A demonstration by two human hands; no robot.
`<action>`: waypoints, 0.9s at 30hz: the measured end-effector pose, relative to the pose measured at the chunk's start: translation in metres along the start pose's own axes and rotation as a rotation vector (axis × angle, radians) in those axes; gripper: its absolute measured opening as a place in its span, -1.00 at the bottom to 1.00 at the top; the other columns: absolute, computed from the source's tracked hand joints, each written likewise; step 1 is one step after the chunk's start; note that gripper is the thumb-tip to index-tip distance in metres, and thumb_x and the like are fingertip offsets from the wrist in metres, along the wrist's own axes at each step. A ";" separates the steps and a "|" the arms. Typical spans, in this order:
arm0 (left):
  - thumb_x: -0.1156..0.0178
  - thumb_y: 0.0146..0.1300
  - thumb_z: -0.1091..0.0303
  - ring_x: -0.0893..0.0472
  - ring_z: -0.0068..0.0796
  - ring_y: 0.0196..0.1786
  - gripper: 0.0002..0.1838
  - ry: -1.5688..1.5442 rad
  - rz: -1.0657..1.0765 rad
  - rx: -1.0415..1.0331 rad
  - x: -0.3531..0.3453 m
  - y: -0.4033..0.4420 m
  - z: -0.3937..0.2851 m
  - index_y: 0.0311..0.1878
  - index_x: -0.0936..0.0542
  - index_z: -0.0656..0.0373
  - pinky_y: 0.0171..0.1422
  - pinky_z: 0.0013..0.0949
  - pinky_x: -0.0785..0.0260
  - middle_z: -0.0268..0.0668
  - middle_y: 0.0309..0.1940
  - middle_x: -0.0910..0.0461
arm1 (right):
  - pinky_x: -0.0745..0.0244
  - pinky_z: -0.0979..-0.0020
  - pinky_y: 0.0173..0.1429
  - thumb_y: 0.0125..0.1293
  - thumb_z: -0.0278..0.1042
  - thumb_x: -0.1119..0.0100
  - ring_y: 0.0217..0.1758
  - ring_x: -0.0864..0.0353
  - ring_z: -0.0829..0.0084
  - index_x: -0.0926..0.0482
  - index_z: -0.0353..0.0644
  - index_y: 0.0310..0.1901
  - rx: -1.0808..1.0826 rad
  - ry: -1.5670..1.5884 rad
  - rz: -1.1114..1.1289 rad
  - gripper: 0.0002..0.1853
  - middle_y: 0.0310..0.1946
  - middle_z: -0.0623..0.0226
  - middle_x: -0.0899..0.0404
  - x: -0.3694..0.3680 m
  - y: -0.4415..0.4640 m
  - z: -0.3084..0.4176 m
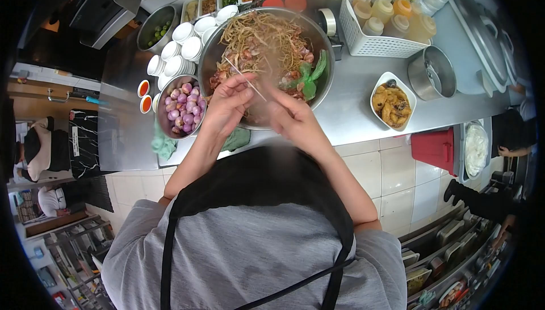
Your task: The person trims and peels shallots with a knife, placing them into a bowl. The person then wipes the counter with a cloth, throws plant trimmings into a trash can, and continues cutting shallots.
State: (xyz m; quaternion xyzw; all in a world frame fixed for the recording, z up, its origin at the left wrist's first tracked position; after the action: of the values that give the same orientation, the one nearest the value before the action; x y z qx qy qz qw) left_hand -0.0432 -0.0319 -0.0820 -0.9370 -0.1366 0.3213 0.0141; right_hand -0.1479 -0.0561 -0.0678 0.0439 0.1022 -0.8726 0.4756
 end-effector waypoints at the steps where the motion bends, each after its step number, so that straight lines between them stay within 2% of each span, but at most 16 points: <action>1: -0.11 0.08 0.59 -0.49 -0.49 -0.10 -0.70 -0.029 0.001 0.021 0.000 0.000 0.002 -0.07 -0.44 0.29 0.04 -0.42 -0.36 -0.25 -0.17 -0.50 | -0.06 0.71 -0.60 0.34 -0.29 0.22 -0.68 -0.13 0.73 -0.14 -0.04 0.25 -0.015 -0.009 0.018 -0.57 -0.70 0.50 -0.22 0.000 0.001 -0.002; 2: -0.11 0.08 0.59 -0.49 -0.49 -0.10 -0.70 -0.030 0.000 0.022 0.000 -0.001 0.002 -0.07 -0.44 0.29 0.04 -0.42 -0.36 -0.25 -0.17 -0.50 | -0.06 0.71 -0.60 0.34 -0.29 0.22 -0.68 -0.13 0.73 -0.14 -0.04 0.25 -0.016 -0.009 0.018 -0.57 -0.70 0.50 -0.22 0.001 0.001 -0.001; 4: -0.13 0.09 0.53 -0.50 -0.50 -0.10 -0.68 -0.074 0.006 0.050 -0.002 -0.002 0.005 -0.03 -0.43 0.27 0.05 -0.40 -0.35 -0.27 -0.18 -0.51 | -0.06 0.68 -0.60 0.33 -0.33 0.20 -0.67 -0.14 0.74 -0.28 -0.03 0.17 -0.079 0.127 -0.005 -0.63 -0.71 0.54 -0.22 0.005 0.001 -0.004; 8: -0.13 0.10 0.52 -0.50 -0.51 -0.11 -0.67 -0.080 0.035 0.056 -0.005 -0.001 0.005 -0.03 -0.43 0.26 0.05 -0.39 -0.36 -0.28 -0.18 -0.51 | -0.07 0.69 -0.58 0.33 -0.35 0.20 -0.65 -0.15 0.74 -0.28 -0.07 0.18 -0.065 0.173 -0.048 -0.63 -0.70 0.55 -0.21 0.008 0.001 -0.007; 10: -0.13 0.09 0.53 -0.50 -0.54 -0.11 -0.68 -0.027 0.011 0.023 -0.001 0.000 0.003 -0.03 -0.43 0.26 0.04 -0.40 -0.36 -0.30 -0.17 -0.50 | -0.10 0.69 -0.53 0.33 -0.38 0.19 -0.61 -0.15 0.74 -0.26 -0.09 0.19 0.012 -0.009 -0.110 -0.62 -0.67 0.55 -0.20 0.011 0.002 0.000; 13: -0.12 0.06 0.61 -0.50 -0.53 -0.15 -0.70 -0.031 -0.021 0.014 0.003 0.000 0.002 -0.08 -0.44 0.28 -0.01 -0.46 -0.37 -0.28 -0.20 -0.50 | -0.14 0.68 -0.49 0.31 -0.41 0.16 -0.58 -0.16 0.73 -0.24 -0.09 0.20 -0.007 0.010 -0.104 -0.60 -0.64 0.57 -0.20 0.007 0.000 0.003; 17: -0.14 0.04 0.62 -0.49 -0.53 -0.15 -0.72 -0.027 -0.054 -0.030 0.007 0.001 0.002 -0.12 -0.44 0.27 -0.01 -0.47 -0.36 -0.29 -0.22 -0.50 | -0.08 0.72 -0.58 0.34 -0.32 0.22 -0.65 -0.14 0.75 -0.20 0.02 0.23 0.053 -0.010 -0.059 -0.59 -0.68 0.54 -0.22 -0.003 -0.001 0.009; 20: -0.15 0.03 0.63 -0.49 -0.53 -0.15 -0.74 -0.002 -0.061 -0.071 0.004 0.000 -0.004 -0.17 -0.45 0.26 0.00 -0.47 -0.36 -0.29 -0.23 -0.50 | -0.07 0.72 -0.59 0.34 -0.31 0.21 -0.64 -0.15 0.75 -0.23 -0.02 0.21 0.079 -0.053 -0.076 -0.61 -0.67 0.54 -0.23 -0.002 0.000 0.008; 22: -0.14 0.04 0.63 -0.50 -0.51 -0.14 -0.73 0.006 -0.042 -0.083 0.002 0.000 -0.005 -0.13 -0.44 0.28 0.02 -0.45 -0.36 -0.26 -0.23 -0.50 | -0.16 0.68 -0.49 0.31 -0.40 0.15 -0.58 -0.17 0.73 -0.31 -0.11 0.15 0.055 -0.037 -0.124 -0.63 -0.60 0.57 -0.23 0.005 -0.001 0.008; 27: -0.12 0.07 0.61 -0.50 -0.50 -0.13 -0.70 0.027 -0.020 -0.029 -0.007 -0.002 -0.007 -0.08 -0.43 0.29 0.02 -0.44 -0.36 -0.23 -0.20 -0.50 | -0.16 0.68 -0.50 0.31 -0.37 0.14 -0.59 -0.17 0.73 -0.32 -0.10 0.15 0.004 0.023 -0.127 -0.64 -0.60 0.56 -0.24 0.017 0.000 0.003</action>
State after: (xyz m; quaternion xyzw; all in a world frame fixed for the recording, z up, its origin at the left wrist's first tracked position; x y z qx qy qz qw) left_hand -0.0448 -0.0311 -0.0719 -0.9399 -0.1504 0.3064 0.0055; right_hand -0.1572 -0.0701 -0.0677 0.0483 0.1083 -0.9007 0.4179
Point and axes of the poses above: each hand's wrist, its own y-axis towards the middle knuckle, its own x-axis out of the back of the hand, z = x × y, the point moved 10 cm from there along y, towards the middle knuckle
